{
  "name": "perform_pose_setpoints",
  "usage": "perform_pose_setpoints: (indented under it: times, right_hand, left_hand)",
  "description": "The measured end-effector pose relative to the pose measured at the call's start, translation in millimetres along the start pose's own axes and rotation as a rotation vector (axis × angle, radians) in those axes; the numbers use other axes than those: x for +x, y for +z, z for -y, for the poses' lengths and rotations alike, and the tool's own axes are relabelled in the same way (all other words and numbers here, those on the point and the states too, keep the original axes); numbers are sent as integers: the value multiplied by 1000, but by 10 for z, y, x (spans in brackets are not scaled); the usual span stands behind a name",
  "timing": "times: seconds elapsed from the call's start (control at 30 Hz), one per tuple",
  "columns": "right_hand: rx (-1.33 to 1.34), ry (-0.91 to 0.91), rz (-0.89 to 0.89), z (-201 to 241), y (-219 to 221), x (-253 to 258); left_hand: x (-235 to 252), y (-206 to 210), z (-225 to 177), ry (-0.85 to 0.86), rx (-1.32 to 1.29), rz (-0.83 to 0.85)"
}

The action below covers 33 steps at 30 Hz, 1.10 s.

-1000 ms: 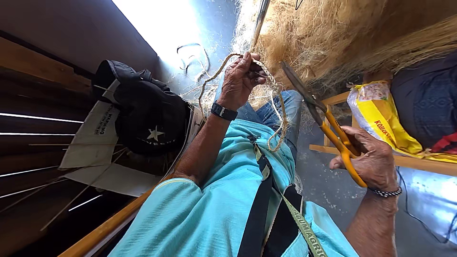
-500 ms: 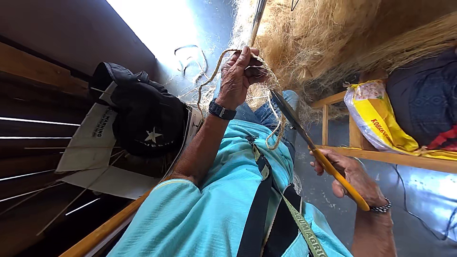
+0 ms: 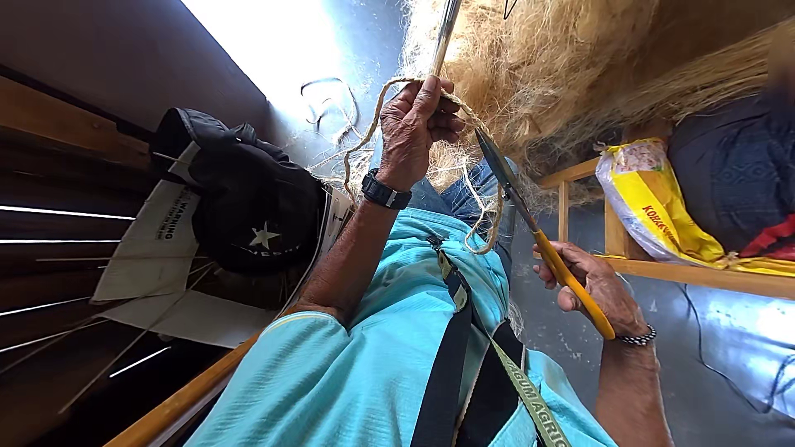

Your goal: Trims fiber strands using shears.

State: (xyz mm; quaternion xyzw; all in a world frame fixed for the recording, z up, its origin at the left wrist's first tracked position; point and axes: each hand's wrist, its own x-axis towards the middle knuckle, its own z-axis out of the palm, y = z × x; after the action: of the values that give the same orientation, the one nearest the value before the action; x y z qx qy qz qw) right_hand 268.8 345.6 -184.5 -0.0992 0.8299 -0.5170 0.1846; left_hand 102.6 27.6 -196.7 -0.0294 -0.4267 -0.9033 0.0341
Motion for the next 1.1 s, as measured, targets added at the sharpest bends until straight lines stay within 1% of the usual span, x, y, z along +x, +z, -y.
perform_pose_setpoints:
  times: [0.17, 0.57, 0.87, 1.1]
  right_hand:
    - [9, 16, -15, -1, 15, 17]
    - [39, 41, 27, 17, 41, 101]
    - [67, 10, 49, 21, 61, 130]
    - [100, -2, 64, 1, 88, 149]
  left_hand:
    - [9, -11, 15, -17, -2, -19]
    - [29, -101, 92, -89, 7, -81]
    - [43, -120, 226, -138, -186, -120]
    - [47, -109, 302, -147, -228, -158]
